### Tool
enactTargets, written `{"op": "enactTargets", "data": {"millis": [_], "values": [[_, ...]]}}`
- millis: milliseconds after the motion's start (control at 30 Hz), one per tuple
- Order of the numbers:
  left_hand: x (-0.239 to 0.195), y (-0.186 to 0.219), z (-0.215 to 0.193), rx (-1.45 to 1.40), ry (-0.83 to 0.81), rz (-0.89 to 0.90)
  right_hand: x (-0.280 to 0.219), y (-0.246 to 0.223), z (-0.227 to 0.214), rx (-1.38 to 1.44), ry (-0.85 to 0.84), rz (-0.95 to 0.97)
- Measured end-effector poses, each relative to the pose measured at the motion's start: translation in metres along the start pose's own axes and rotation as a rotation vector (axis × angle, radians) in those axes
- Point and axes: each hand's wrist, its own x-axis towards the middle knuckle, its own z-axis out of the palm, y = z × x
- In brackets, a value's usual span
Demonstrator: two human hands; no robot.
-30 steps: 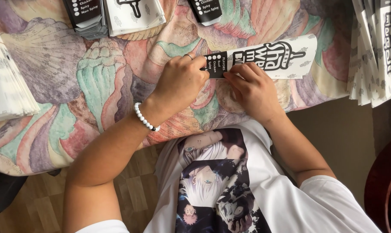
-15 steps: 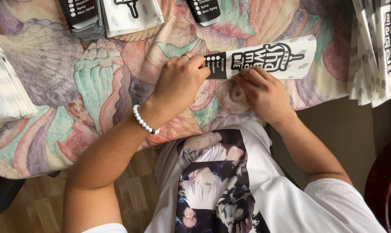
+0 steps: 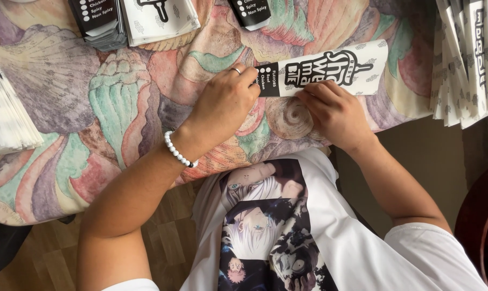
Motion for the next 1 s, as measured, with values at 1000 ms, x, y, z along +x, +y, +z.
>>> {"op": "enactTargets", "data": {"millis": [1000], "values": [[0.004, 0.004, -0.017, 0.136, -0.005, 0.139, -0.018, 0.020, 0.005, 0.091, 0.110, -0.050]]}}
